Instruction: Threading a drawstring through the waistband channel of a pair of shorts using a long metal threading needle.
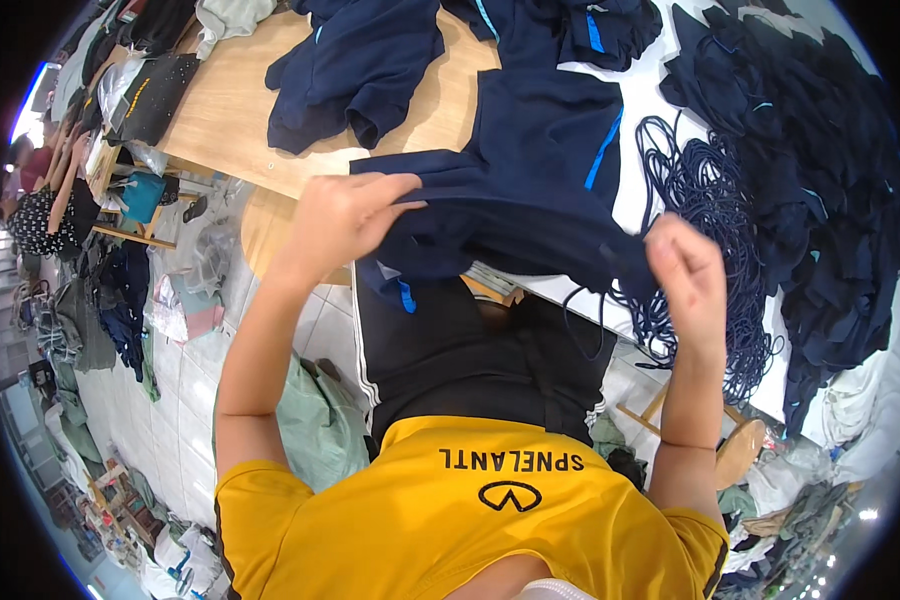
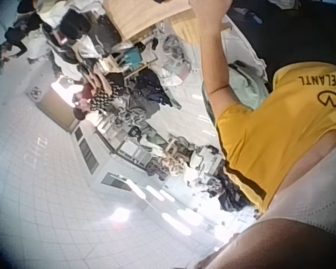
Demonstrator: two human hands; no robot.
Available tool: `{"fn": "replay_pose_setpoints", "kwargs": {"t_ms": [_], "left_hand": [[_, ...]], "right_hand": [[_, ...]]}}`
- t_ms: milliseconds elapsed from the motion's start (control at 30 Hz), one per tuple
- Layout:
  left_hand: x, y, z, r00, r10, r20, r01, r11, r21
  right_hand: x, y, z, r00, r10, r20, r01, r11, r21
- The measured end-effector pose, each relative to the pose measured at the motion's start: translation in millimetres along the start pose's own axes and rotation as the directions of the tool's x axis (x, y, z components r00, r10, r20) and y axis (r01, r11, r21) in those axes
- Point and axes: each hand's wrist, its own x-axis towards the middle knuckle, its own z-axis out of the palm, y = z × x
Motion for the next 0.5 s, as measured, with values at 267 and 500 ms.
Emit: {"fn": "replay_pose_setpoints", "kwargs": {"t_ms": [267,500], "left_hand": [[83,33,24,0.841,0.480,-0.252,-0.414,0.869,0.272],[64,56,92,0.862,0.199,-0.465,-0.180,0.980,0.085]], "right_hand": [[26,-29,50,0.932,-0.343,-0.121,0.311,0.924,-0.221],[24,-19,10,0.973,-0.213,-0.085,0.167,0.913,-0.373]]}}
